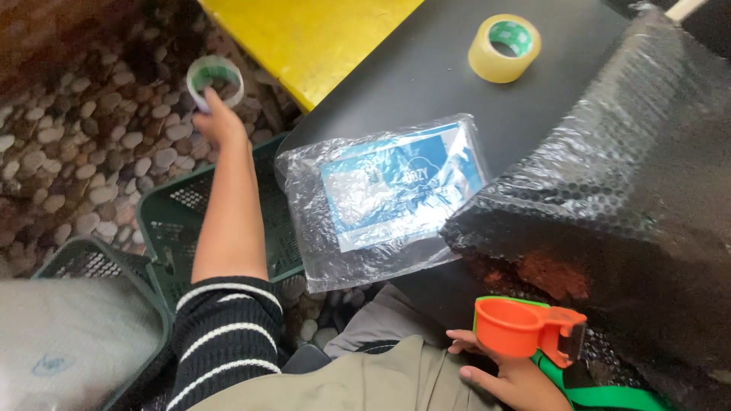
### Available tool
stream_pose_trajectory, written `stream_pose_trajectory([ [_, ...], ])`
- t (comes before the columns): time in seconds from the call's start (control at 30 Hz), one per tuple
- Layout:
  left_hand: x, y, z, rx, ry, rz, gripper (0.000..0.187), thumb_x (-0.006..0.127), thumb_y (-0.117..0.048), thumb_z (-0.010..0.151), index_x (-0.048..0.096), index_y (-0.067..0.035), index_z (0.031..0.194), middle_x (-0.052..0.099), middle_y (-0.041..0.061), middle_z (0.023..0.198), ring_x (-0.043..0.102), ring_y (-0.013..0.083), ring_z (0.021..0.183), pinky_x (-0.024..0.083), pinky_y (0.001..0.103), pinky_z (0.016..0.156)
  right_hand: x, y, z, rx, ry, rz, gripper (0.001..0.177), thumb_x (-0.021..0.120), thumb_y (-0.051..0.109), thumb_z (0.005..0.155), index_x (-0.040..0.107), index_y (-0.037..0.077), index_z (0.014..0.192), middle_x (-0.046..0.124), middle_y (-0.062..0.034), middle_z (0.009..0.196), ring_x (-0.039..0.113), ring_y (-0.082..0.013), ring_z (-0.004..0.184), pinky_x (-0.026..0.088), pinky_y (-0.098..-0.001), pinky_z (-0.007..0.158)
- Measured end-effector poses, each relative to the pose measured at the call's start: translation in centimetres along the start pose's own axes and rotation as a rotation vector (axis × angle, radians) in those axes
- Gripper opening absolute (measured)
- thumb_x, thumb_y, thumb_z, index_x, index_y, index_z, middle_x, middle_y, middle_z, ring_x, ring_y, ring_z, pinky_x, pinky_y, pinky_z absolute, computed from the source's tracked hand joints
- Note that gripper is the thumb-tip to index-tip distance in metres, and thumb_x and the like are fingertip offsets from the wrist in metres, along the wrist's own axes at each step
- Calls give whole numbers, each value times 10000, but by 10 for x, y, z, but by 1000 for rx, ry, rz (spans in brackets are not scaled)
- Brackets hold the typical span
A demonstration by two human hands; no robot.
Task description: Dusting a green bag, wrapping it in black bubble wrap, and securing it with tape from a dispenser.
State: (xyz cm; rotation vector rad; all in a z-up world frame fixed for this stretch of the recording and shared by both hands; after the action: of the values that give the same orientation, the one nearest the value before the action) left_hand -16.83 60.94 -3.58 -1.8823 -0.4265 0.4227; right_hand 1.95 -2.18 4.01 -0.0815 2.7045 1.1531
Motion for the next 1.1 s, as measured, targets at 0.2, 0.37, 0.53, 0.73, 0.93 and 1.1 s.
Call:
stream_pose_trajectory([
  [0.2,-97,219,91,-307,-28,-59,597,708,-395,799,492,-91,1265,582,104,785,533,142,475,349,261,367,-5,-42,22,24,45,-41,616,736,235,895,568,282,1486,840,21,1299,730,-55,1261,466,-259,1129],
  [0.37,-171,361,100,-962,23,44,453,774,-467,857,610,-182,1169,697,13,1044,669,179,815,496,312,658,-8,-51,28,10,45,-19,694,740,190,894,484,315,1527,809,-64,1277,760,-125,1265,548,-313,1160],
  [0.53,-176,380,81,-1037,-15,53,512,746,-463,886,548,-139,1228,693,-3,1115,669,199,862,449,328,690,-11,-49,28,64,46,18,717,753,181,882,475,310,1531,821,-22,1292,767,-123,1284,557,-314,1171],
  [0.73,-104,256,118,-916,186,-255,738,778,-645,741,486,-191,1245,529,-18,1205,586,158,989,503,303,835,-12,-60,38,120,79,29,713,753,178,882,480,292,1531,826,-14,1316,766,-123,1301,559,-310,1169],
  [0.93,-95,83,74,-633,323,-660,1139,626,-649,748,83,-219,1653,111,108,1724,234,337,1573,314,471,1234,-11,-59,40,113,41,67,711,762,165,874,503,291,1523,840,-24,1299,791,-135,1272,579,-301,1151],
  [1.1,-82,72,27,-516,474,-507,592,452,-573,954,600,-128,1316,667,74,1205,641,257,1055,479,361,888,-11,-64,33,59,62,111,661,754,191,899,522,317,1505,808,16,1327,770,-84,1260,519,-250,1177],
])
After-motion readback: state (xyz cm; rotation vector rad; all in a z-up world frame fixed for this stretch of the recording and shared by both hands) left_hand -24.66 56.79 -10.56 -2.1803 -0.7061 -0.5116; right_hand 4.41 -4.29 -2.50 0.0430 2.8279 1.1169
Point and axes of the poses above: each hand's wrist, its own z-axis towards the middle knuckle, its own x-axis out of the palm, y = z × x, the point moved 4 cm from there along z, towards the middle knuckle
